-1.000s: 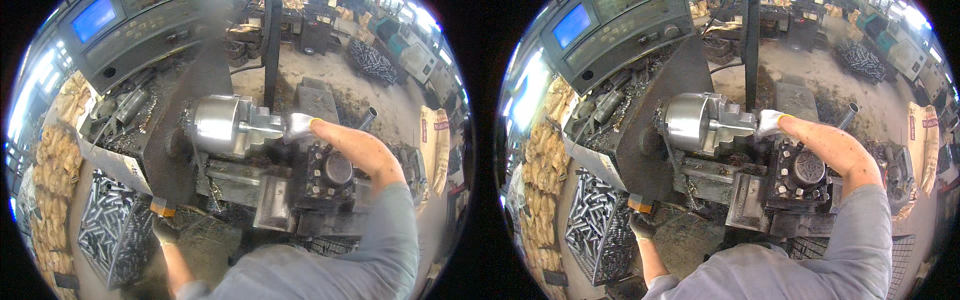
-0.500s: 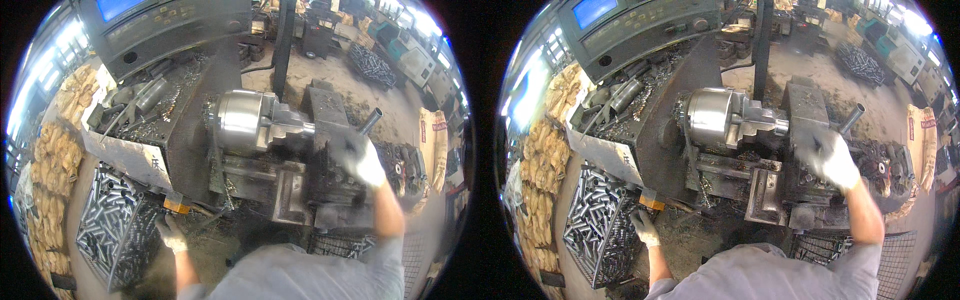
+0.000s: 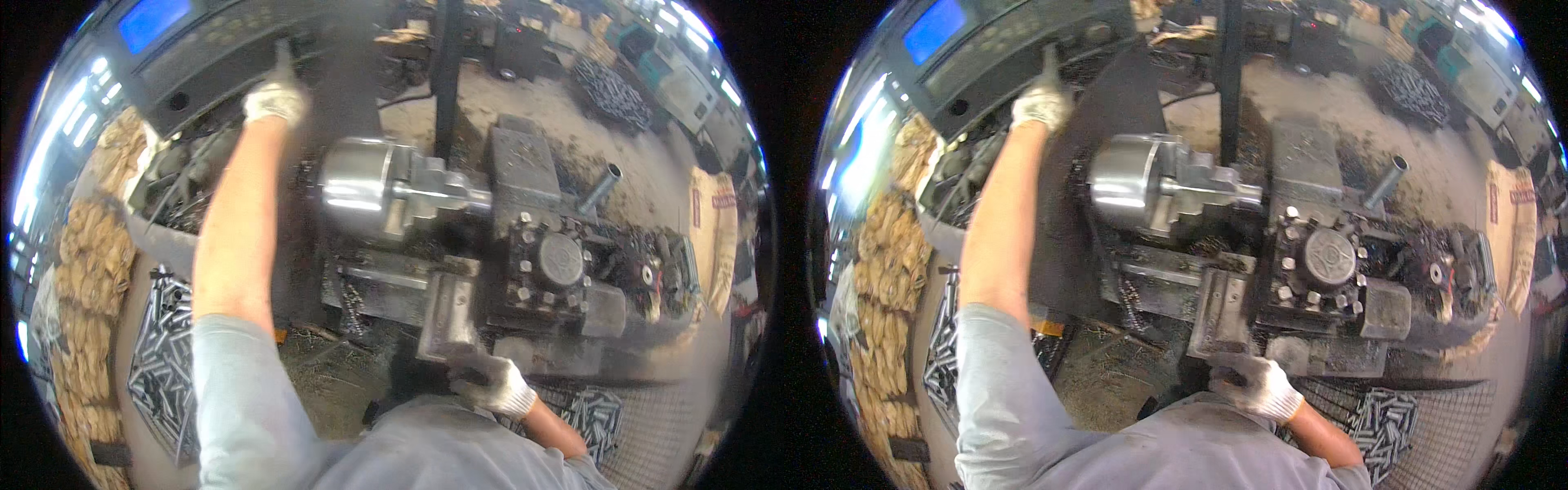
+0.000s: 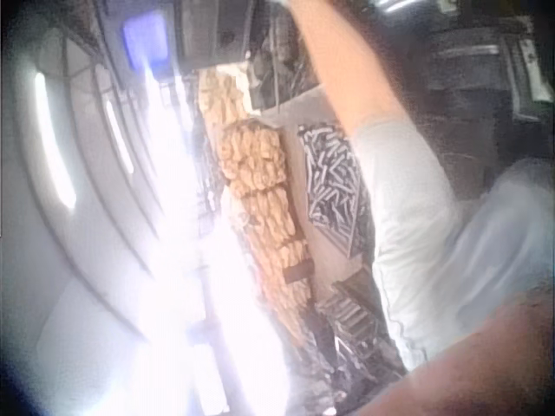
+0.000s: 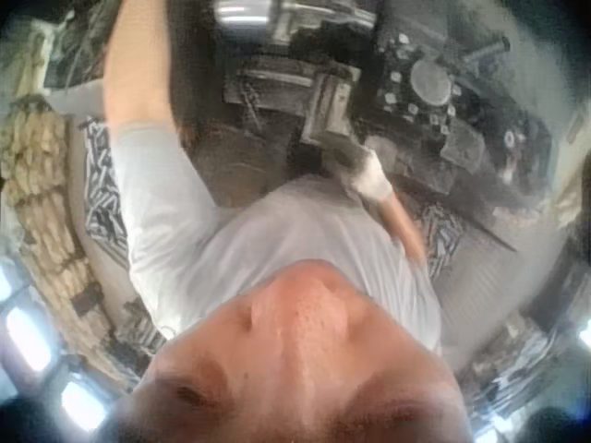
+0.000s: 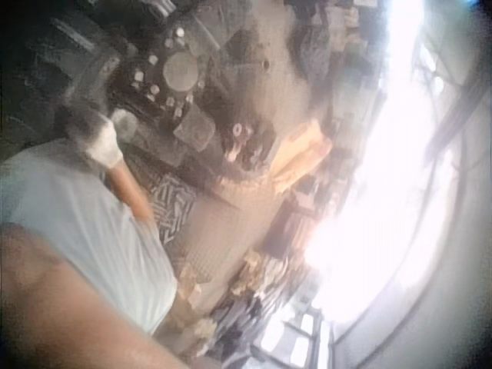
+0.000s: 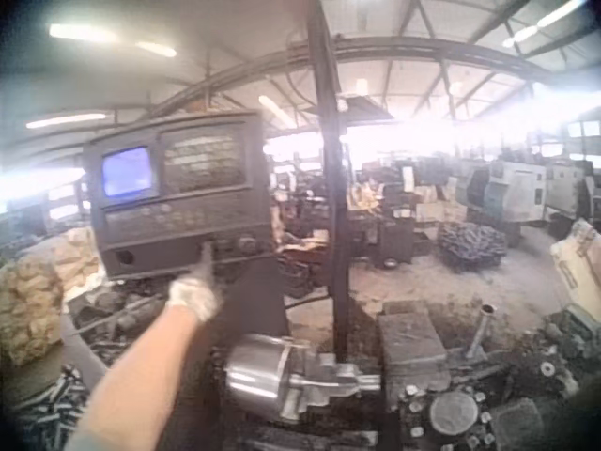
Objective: The person repeatedly picks up cylindrical metal parts from a wire basket, inserts them into a lathe chuck, and removes them after a brief machine cycle. The person then places the processed parts into a second wire basket. This cycle is repeated continuously throughout the clip.
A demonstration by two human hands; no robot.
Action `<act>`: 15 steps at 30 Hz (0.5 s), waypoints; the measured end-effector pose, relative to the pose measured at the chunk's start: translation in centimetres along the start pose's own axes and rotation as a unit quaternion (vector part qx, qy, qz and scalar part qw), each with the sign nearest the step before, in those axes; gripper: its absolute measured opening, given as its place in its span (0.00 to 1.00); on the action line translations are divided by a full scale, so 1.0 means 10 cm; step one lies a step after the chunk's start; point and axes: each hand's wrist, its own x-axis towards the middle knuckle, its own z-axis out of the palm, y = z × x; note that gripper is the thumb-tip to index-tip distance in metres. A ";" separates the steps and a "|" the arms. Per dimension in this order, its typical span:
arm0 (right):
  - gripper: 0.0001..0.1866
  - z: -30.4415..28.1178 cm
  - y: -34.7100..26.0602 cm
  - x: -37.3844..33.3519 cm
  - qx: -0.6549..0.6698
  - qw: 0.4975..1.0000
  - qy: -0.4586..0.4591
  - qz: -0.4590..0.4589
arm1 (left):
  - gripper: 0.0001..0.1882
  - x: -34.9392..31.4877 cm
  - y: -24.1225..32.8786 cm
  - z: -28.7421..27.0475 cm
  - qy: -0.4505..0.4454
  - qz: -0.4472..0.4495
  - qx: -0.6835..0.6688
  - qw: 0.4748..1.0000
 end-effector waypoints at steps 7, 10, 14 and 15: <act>0.22 0.27 0.12 0.35 0.020 0.996 -0.063 -0.059 | 0.25 -1.57 0.08 0.10 0.211 0.195 -0.238 0.928; 0.20 0.61 0.08 0.57 -0.017 0.979 -0.126 -0.157 | 0.13 -3.26 -0.31 0.57 0.018 0.130 -0.286 0.949; 0.20 1.25 -0.09 0.65 0.026 0.955 -0.296 0.013 | 0.18 -6.07 -1.31 1.25 -0.110 -0.360 -0.283 0.882; 0.20 1.47 -0.15 0.62 -0.025 0.946 -0.324 0.025 | 0.20 -6.99 -1.52 1.28 -0.112 -0.487 -0.265 0.824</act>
